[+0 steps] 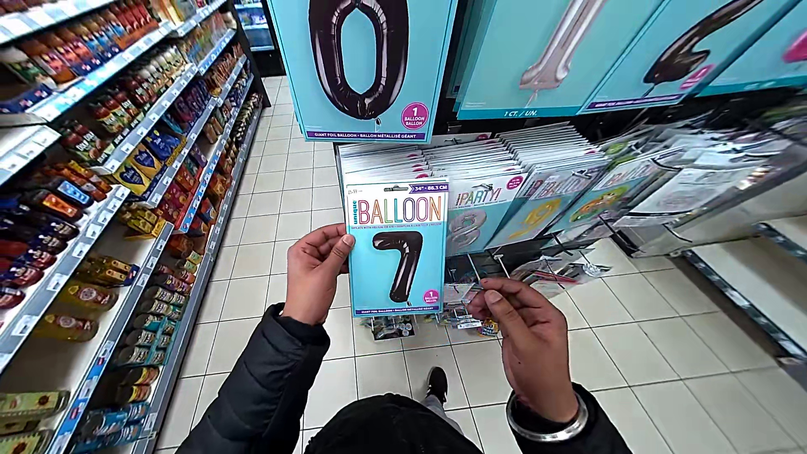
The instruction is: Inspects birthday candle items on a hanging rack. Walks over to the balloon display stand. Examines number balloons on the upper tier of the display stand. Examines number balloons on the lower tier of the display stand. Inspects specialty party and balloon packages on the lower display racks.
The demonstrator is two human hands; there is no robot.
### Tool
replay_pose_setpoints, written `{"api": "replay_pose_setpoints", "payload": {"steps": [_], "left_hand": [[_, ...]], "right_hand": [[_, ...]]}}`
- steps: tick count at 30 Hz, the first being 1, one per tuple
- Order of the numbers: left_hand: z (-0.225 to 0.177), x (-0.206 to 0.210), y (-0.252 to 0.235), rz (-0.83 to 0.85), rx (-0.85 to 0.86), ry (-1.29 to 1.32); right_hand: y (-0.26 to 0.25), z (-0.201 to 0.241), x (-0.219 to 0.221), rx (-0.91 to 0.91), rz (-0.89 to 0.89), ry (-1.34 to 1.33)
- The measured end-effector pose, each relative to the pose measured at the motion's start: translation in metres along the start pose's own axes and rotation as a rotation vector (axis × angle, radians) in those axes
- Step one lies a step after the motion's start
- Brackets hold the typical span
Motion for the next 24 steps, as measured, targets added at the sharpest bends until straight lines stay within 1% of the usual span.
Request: {"api": "replay_pose_setpoints", "payload": {"steps": [5,12,16,18,21,24], "left_hand": [[0.018,-0.006,-0.003,-0.031,-0.048,-0.027],[0.025,-0.004,-0.004,-0.035,-0.008,-0.066],[0.035,-0.008,-0.011,-0.066,0.007,-0.174],[0.038,-0.010,-0.013,-0.057,0.012,-0.219],[0.038,-0.010,-0.010,-0.052,0.036,-0.218],[0.041,-0.016,-0.002,-0.096,0.062,-0.222]], "right_hand": [[0.002,-0.001,-0.004,0.006,-0.019,0.016],[0.002,-0.002,0.002,0.016,-0.015,0.014],[-0.001,-0.006,0.005,0.040,-0.015,0.044],[-0.004,-0.010,0.007,0.053,-0.026,0.073],[-0.014,-0.022,0.007,0.056,-0.031,0.146],[-0.032,-0.038,0.010,0.061,0.002,0.234]]}}
Point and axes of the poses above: each hand's wrist, its own y-axis away from the middle knuckle, its own x-axis out of the palm, z = x × y, the point moved 4 cm from there along -y, towards the middle knuckle, and after that the axes turned 7 degrees about z, right-handed, at the moved point
